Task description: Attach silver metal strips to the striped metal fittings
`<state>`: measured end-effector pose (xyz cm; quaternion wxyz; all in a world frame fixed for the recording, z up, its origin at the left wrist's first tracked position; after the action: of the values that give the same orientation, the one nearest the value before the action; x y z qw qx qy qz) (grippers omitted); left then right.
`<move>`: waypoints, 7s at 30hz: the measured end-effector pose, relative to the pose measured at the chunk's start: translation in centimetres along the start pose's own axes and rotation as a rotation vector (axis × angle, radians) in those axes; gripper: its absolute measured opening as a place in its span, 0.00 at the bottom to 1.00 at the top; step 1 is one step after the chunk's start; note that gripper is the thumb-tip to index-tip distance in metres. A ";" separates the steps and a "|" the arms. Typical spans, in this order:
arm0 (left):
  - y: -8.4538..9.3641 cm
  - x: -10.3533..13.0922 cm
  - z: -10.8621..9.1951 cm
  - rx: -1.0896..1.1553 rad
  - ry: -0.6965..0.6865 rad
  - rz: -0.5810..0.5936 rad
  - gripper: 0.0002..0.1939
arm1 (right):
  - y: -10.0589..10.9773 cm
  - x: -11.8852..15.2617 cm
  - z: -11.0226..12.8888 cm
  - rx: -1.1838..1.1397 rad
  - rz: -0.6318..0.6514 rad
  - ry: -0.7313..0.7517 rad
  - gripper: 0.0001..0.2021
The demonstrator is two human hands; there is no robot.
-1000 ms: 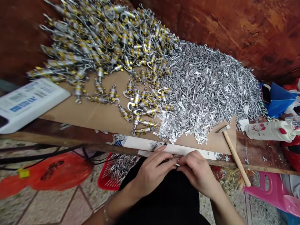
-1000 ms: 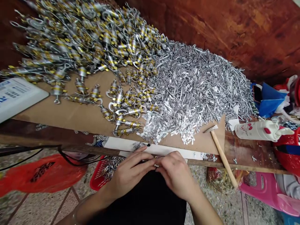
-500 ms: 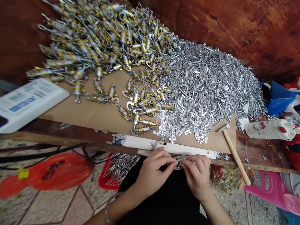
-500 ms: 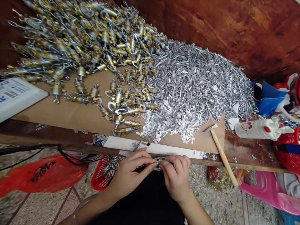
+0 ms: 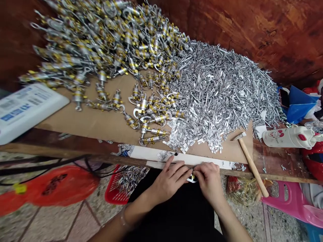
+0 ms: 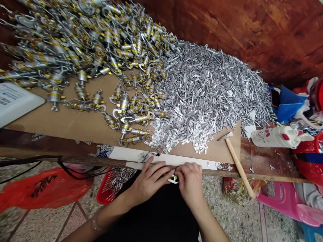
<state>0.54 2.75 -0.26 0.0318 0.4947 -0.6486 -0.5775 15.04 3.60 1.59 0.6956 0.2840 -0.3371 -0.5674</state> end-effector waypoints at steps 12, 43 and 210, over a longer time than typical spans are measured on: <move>0.3 -1.2 -0.2 0.016 0.182 0.148 0.11 | 3.8 -10.2 -0.6 0.263 0.109 0.356 0.05; 1.2 -1.1 0.1 0.215 0.254 -0.073 0.02 | 6.2 -2.1 -6.2 0.155 -0.648 -0.233 0.14; -0.8 2.5 -1.3 0.108 0.089 -0.270 0.07 | -2.5 2.8 -0.8 -0.127 -0.208 0.057 0.08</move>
<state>0.54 0.26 -1.76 -0.0439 0.6036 -0.6042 -0.5183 14.53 0.35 -0.46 0.6588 0.2891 -0.2492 -0.6484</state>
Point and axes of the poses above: each hand's wrist, its own x-axis away from the middle knuckle, its own y-axis out of the back of the hand, z = x × y, the point moved 4 cm from there along -x, towards the middle knuckle, and after that the axes turned 4 degrees about -x, right-handed, at the moved point
